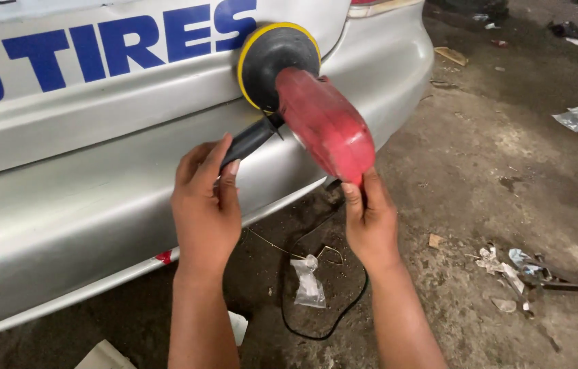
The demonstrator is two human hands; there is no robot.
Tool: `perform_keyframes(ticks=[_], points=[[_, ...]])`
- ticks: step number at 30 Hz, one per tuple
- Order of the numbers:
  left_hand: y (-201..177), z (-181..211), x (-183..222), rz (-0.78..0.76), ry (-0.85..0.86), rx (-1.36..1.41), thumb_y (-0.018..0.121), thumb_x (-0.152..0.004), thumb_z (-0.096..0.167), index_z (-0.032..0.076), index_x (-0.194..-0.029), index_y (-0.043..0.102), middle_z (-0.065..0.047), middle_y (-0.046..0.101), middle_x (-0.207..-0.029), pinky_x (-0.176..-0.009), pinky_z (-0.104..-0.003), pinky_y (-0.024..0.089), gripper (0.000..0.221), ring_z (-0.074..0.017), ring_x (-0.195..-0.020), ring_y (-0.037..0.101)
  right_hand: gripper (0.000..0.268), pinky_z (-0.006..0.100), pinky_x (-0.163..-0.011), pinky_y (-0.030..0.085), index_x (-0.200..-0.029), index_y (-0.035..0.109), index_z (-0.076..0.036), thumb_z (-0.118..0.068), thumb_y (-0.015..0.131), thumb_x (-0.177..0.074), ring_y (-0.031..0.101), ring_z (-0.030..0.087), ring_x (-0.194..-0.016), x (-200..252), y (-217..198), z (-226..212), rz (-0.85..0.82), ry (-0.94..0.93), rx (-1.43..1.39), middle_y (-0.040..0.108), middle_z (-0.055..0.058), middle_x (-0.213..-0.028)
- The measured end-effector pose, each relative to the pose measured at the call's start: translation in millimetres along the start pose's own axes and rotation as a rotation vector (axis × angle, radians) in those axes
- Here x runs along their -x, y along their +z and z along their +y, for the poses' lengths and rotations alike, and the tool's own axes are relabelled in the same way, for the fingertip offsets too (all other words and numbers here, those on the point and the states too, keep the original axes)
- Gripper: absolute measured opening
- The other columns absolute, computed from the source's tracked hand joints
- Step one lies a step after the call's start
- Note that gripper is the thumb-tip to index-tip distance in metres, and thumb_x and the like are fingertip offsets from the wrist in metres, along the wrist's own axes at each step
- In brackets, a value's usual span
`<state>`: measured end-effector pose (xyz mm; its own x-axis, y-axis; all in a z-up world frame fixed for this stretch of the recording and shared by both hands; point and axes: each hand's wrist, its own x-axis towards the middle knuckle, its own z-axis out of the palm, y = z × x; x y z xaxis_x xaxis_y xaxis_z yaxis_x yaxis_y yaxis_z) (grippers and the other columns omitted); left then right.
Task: The person uses a red electric polisher with a yellow pad to polish the rear bumper of a silver car. They move the tool in circular motions across the surface, focusing on the area below the license plate and the 'TOYO TIRES' decal.
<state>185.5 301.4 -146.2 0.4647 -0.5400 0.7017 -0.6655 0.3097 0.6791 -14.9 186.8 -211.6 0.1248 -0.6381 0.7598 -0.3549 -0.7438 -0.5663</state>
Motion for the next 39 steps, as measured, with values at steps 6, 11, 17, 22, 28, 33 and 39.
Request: perform_keyframes(ticks=[6,11,17,22,28,33,39], points=[[-65,20,-2,-0.084,-0.197,-0.105,0.065,-0.098,0.003,0.004,-0.135,0.067,-0.017,0.064,-0.133,-0.074,-0.029,0.068,0.037,-0.0243,-0.082,0.075,0.05,0.049,-0.098,0.063,-0.153,0.041,-0.019,-0.036,0.051,-0.107,0.064,0.039,-0.124,13,17,-17,-0.238,-0.035,-0.207,0.059,0.021,-0.14],[-89,12,9,-0.048,-0.279,-0.195,0.068,-0.098,-0.004,0.003,-0.131,0.071,-0.015,0.065,-0.13,-0.081,-0.031,0.066,0.034,-0.0201,-0.088,0.068,0.05,0.046,-0.098,0.062,-0.151,0.043,-0.009,-0.034,0.049,-0.108,0.065,0.037,-0.127,21,19,-40,-0.293,-0.122,-0.215,0.056,0.019,-0.146],[-67,13,5,-0.049,-0.178,-0.145,0.066,-0.1,-0.004,-0.001,-0.132,0.069,-0.018,0.063,-0.13,-0.077,-0.031,0.069,0.032,-0.0231,-0.095,0.067,0.054,0.046,-0.086,0.067,-0.154,0.037,-0.011,-0.034,0.052,-0.108,0.07,0.037,-0.113,19,19,-13,-0.295,-0.161,-0.173,0.056,0.022,-0.141],[-24,9,3,-0.086,-0.14,-0.084,0.066,-0.1,0.004,0.009,-0.133,0.069,-0.012,0.062,-0.128,-0.068,-0.03,0.072,0.034,-0.0204,-0.1,0.066,0.048,0.034,-0.053,0.066,-0.153,0.039,-0.013,-0.035,0.049,-0.112,0.06,0.015,-0.06,16,18,43,-0.128,-0.219,-0.059,0.063,0.021,-0.116],[34,4,12,0.018,0.026,0.024,0.066,-0.101,-0.002,0.01,-0.135,0.067,-0.029,0.064,-0.118,-0.069,-0.049,0.071,0.036,-0.0525,-0.11,0.068,0.044,0.054,-0.083,0.057,-0.139,0.061,0.003,-0.024,0.059,-0.104,0.068,0.046,-0.106,20,10,117,0.088,-0.197,-0.014,0.066,0.025,-0.123],[45,1,16,-0.053,-0.052,0.08,0.059,-0.106,0.005,0.011,-0.141,0.063,-0.022,0.061,-0.122,-0.077,-0.05,0.071,0.036,-0.0487,-0.116,0.067,0.041,0.058,-0.089,0.055,-0.138,0.063,0.001,-0.022,0.062,-0.104,0.067,0.046,-0.108,12,-4,105,0.167,-0.192,-0.007,0.067,0.023,-0.126],[-3,14,8,-0.092,-0.085,0.002,0.065,-0.102,0.005,0.007,-0.138,0.066,-0.026,0.061,-0.119,-0.071,-0.052,0.069,0.036,-0.0544,-0.111,0.066,0.047,0.054,-0.077,0.058,-0.139,0.063,-0.004,-0.033,0.063,-0.102,0.068,0.048,-0.097,14,3,62,0.11,-0.188,0.088,0.068,0.022,-0.115]])
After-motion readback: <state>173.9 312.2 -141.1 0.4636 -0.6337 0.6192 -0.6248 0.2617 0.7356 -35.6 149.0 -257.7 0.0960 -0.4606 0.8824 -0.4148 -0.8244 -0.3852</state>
